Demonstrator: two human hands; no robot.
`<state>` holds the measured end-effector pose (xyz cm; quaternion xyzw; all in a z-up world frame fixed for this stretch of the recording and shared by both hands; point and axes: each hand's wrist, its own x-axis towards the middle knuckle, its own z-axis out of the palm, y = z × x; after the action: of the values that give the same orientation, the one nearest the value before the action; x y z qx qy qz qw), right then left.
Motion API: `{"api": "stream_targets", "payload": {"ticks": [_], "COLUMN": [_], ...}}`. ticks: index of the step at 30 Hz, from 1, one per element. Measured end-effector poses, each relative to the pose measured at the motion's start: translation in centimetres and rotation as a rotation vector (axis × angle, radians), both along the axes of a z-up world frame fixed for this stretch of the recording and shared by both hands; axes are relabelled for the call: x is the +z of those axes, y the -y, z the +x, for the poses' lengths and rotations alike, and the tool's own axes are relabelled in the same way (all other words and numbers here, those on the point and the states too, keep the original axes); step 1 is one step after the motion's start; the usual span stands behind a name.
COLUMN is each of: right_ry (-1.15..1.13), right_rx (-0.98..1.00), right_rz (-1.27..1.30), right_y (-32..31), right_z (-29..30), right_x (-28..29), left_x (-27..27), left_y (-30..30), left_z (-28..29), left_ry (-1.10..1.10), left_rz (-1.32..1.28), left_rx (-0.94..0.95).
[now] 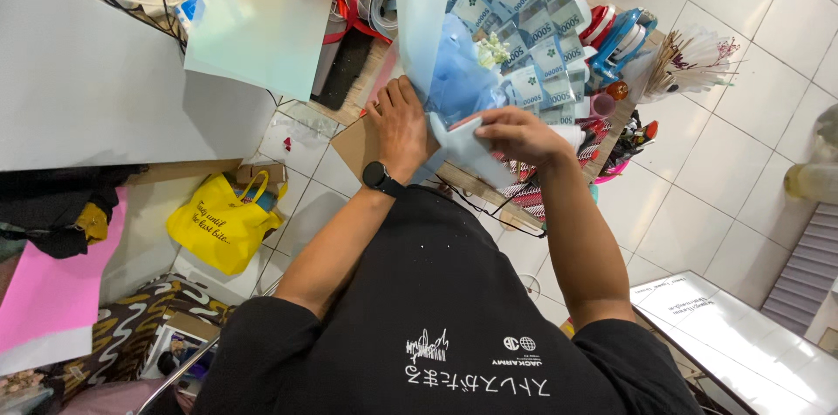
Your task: The person wraps a bouquet of banknotes in light blue tissue paper, securing it with tape. They then cut a larger sheet of translucent paper with scissors and wrap it around the bouquet as an outer layer.
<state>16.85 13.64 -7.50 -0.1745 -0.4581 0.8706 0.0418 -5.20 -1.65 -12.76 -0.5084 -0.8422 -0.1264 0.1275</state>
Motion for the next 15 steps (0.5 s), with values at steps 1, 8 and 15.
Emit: {"api": "stream_targets", "payload": {"ticks": [1,8,15], "right_ry": [0.001,0.138,0.372], "right_rx": [0.003,-0.126,0.447], "right_rz": [-0.001,0.770,1.087], "right_y": [-0.8,-0.6,0.4], "right_z": [1.0,0.8,-6.2], "right_x": [0.5,16.0,13.2], "left_x": [1.5,4.3,7.8], "left_y": [0.5,1.4,1.9], "left_z": [0.4,0.5,1.9], "left_ry": [0.001,0.103,0.004], "left_rz": [-0.001,-0.108,-0.135], "left_rx": [0.003,0.031,-0.019]}}
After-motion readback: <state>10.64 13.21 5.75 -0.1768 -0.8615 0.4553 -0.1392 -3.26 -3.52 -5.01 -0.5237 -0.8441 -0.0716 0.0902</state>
